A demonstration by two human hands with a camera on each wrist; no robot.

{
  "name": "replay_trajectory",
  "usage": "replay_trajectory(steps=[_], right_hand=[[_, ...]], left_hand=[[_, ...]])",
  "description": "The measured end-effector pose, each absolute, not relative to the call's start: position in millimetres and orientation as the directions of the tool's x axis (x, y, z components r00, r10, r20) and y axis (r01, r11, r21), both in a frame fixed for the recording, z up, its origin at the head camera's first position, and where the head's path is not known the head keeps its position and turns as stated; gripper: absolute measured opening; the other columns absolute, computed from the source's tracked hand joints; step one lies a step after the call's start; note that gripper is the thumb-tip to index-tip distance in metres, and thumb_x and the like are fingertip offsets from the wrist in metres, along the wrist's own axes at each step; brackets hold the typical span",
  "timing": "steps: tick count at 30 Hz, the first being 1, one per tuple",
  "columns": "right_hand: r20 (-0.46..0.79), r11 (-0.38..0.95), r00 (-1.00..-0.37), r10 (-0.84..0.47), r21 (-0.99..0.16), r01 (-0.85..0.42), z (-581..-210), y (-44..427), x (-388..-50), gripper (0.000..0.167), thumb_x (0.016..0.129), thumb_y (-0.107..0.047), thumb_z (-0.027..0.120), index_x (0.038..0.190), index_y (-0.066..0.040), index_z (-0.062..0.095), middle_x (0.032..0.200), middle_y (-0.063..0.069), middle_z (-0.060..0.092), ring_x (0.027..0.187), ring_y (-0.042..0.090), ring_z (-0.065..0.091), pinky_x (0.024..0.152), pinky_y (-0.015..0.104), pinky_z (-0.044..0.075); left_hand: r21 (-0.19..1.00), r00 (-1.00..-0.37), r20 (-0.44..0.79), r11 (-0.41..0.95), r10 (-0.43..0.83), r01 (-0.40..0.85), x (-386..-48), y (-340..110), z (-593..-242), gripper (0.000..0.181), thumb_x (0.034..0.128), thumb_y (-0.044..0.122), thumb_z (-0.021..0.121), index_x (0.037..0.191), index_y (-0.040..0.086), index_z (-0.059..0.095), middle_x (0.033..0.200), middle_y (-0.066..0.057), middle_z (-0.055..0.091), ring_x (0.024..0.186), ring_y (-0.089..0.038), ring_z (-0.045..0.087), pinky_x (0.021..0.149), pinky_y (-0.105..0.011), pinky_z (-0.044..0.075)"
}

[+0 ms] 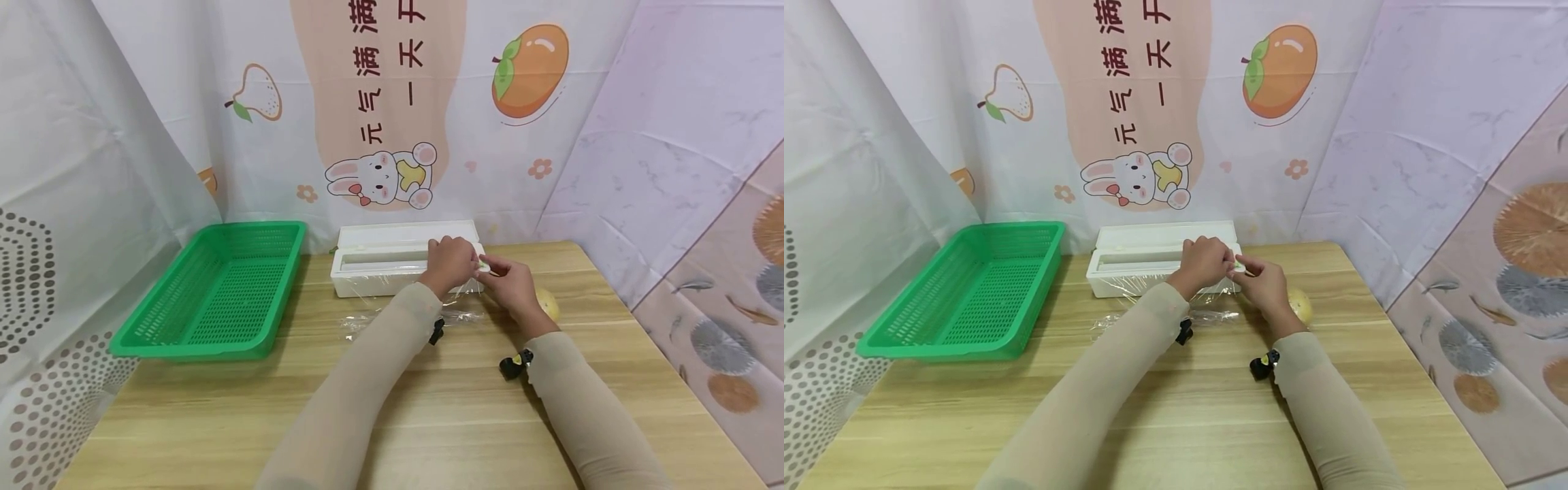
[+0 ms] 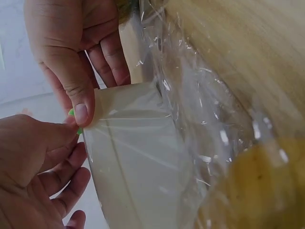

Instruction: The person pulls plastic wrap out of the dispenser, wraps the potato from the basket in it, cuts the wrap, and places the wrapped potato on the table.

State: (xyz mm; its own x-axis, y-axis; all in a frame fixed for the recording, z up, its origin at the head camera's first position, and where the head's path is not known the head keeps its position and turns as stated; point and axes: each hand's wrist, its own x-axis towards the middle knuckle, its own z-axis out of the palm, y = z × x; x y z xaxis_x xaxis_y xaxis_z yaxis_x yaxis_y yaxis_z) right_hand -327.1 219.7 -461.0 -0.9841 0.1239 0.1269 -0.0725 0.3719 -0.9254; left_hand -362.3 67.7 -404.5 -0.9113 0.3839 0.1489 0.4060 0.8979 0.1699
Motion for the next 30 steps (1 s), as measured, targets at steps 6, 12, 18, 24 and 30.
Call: replay_trajectory(steps=[6,12,18,24,30], right_hand=[[0.140,0.390,-0.982,0.127,-0.917,-0.080,-462,219,-327,0.046,0.090,-0.021,0.082,0.133,-0.012,0.071,0.136,0.012,0.068,0.125,0.023,0.063,0.079,0.008,0.052],[0.156,0.404,-0.980,0.125,-0.910,-0.093,-460,218,-327,0.045,0.090,-0.021,0.082,0.133,-0.010,0.071,0.136,0.012,0.068,0.126,0.022,0.063,0.080,0.007,0.052],[0.134,0.415,-0.982,0.136,-0.907,-0.066,-461,219,-327,0.048,0.090,-0.028,0.083,0.133,-0.012,0.071,0.136,0.013,0.068,0.125,0.023,0.063,0.077,0.008,0.052],[0.116,0.414,-0.983,0.142,-0.909,-0.048,-460,217,-327,0.051,0.088,-0.033,0.084,0.134,-0.015,0.071,0.136,0.013,0.068,0.113,0.017,0.064,0.072,0.011,0.053],[0.104,0.413,-0.983,0.152,-0.910,-0.032,-458,216,-324,0.052,0.087,-0.035,0.085,0.134,-0.016,0.071,0.134,0.013,0.069,0.105,0.013,0.063,0.068,0.012,0.052]], left_hand=[[0.049,-0.906,0.101,0.908,0.410,0.416,-358,70,-399,0.013,0.0978,0.043,0.068,0.096,0.030,0.072,0.101,0.012,0.063,0.096,-0.015,0.049,0.094,-0.041,0.035],[-0.021,-0.901,0.086,0.905,0.425,0.425,-355,70,-396,0.017,0.0986,0.045,0.066,0.104,0.030,0.072,0.102,0.010,0.060,0.098,-0.016,0.048,0.095,-0.042,0.034],[-0.068,-0.892,0.078,0.895,0.445,0.440,-355,69,-397,0.020,0.1005,0.047,0.063,0.107,0.030,0.072,0.105,0.010,0.061,0.102,-0.016,0.048,0.096,-0.042,0.034],[-0.086,-0.895,0.058,0.895,0.443,0.437,-358,66,-398,0.018,0.1021,0.044,0.061,0.105,0.031,0.072,0.104,0.010,0.060,0.102,-0.016,0.048,0.096,-0.042,0.033],[-0.094,-0.894,0.050,0.893,0.446,0.440,-360,59,-397,0.012,0.1021,0.037,0.062,0.105,0.031,0.071,0.106,0.010,0.060,0.104,-0.016,0.048,0.097,-0.044,0.033]])
